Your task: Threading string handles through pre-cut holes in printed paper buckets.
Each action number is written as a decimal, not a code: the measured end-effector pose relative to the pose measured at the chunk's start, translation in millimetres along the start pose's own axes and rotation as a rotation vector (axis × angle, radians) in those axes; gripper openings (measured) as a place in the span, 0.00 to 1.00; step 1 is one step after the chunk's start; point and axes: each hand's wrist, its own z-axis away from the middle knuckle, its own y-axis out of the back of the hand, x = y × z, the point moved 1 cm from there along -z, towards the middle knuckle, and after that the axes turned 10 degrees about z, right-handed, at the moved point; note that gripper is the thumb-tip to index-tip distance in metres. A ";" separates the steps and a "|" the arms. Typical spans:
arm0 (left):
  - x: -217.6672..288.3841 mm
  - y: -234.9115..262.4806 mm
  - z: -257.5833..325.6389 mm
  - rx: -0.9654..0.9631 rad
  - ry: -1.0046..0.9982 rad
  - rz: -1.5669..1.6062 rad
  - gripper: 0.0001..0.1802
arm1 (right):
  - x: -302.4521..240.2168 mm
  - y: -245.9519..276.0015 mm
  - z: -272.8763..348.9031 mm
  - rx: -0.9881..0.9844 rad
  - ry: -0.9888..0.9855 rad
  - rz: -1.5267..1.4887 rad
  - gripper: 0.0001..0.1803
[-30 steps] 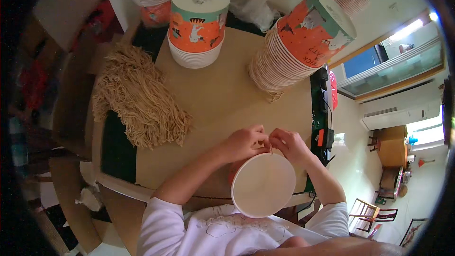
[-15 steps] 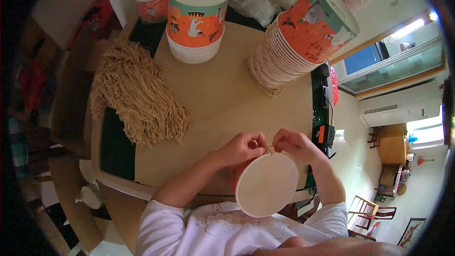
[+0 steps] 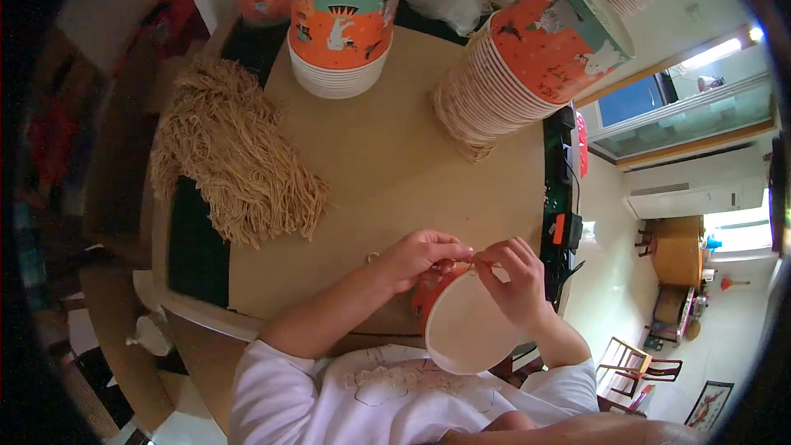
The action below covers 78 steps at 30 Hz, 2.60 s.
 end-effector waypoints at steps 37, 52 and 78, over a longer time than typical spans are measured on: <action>8.1 -15.5 19.0 0.147 -0.596 -0.630 0.05 | 16.7 -4.3 -17.4 -0.330 -0.364 -0.390 0.03; 8.4 -9.5 10.2 0.164 -0.600 -0.650 0.05 | 24.2 -2.8 -18.6 -0.451 -0.506 -0.471 0.04; 15.8 0.9 -10.3 -0.101 -0.200 -0.210 0.09 | 42.7 -6.2 -27.6 -0.769 -0.635 -0.750 0.04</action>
